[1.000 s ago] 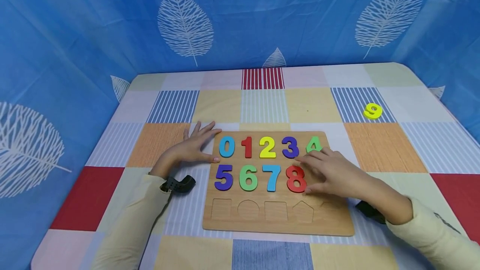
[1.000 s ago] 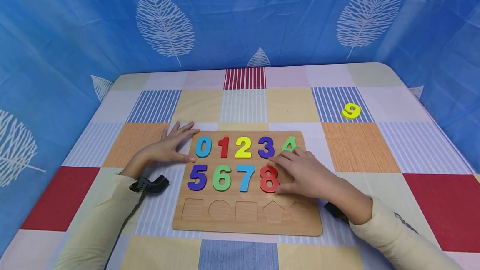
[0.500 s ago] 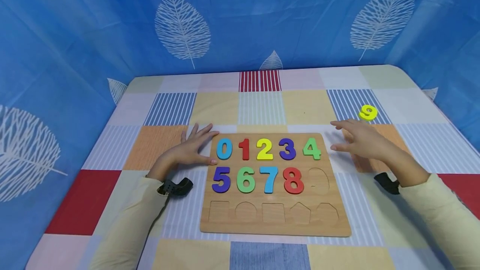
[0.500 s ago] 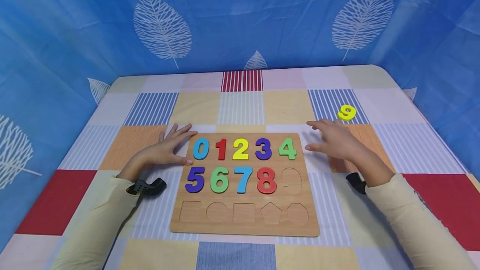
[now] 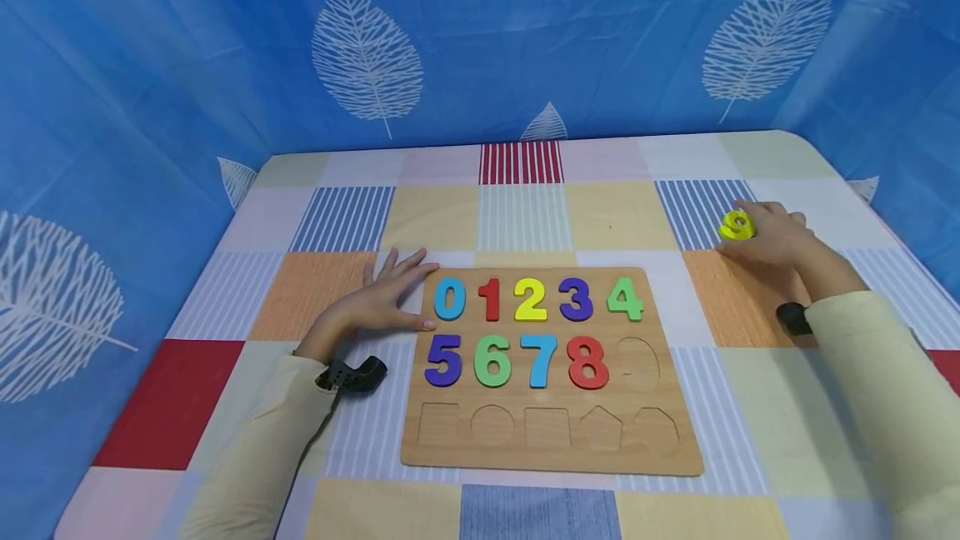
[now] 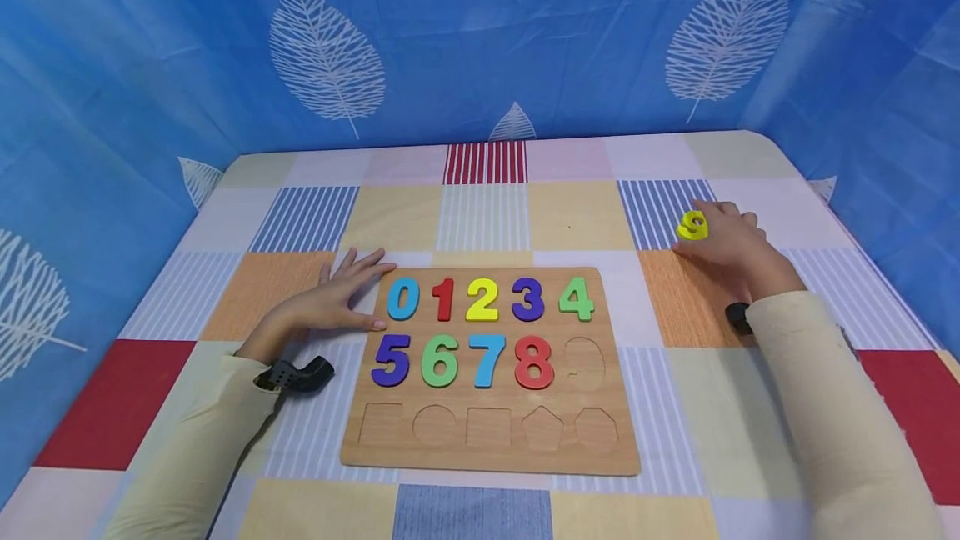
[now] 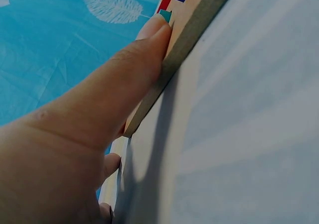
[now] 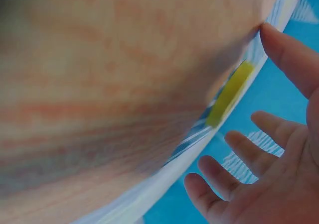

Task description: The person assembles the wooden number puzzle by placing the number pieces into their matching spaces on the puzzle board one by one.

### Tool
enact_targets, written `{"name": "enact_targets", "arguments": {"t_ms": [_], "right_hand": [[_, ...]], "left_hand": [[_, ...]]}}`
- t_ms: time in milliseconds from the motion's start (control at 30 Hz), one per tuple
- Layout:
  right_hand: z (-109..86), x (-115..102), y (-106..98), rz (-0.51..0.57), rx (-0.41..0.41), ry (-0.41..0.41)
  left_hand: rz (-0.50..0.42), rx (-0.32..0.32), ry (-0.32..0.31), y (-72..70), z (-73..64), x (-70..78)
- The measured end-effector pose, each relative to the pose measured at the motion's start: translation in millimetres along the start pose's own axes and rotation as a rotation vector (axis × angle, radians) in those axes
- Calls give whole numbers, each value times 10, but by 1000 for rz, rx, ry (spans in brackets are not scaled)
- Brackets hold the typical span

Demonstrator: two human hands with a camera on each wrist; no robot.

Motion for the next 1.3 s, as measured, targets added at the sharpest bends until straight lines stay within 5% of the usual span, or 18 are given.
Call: {"name": "enact_targets", "arguments": {"t_ms": [133,300,467,667,867,1300], "right_hand": [[93,67,-3,11,-43,37],[63,-37,4,-22,-35,-40],[-255,-266,63,-45,1,-156],[-868,-668,262,-56,71,-408],[-1409,-953,540,-86,91,-541],[-1700,-1053,759,-114,77,-605]], "left_hand": [[-1,0,-2,6,5,-1],[4,0,-12,11,25,-16],[6,-3,-10,5,38,9],[3,0,-11,-20,28,60],[0,3,-27,2,11,39],[11,11,-18,25,12,23]]}}
Point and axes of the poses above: each hand's wrist, its own z-axis towards the middle knuckle, its own y-axis out of the palm, x = y × z, the point moved 3 cm from there along z, towards the middle knuckle, and after that the axes turned 9 degrees about y, right-handed, at the moved point
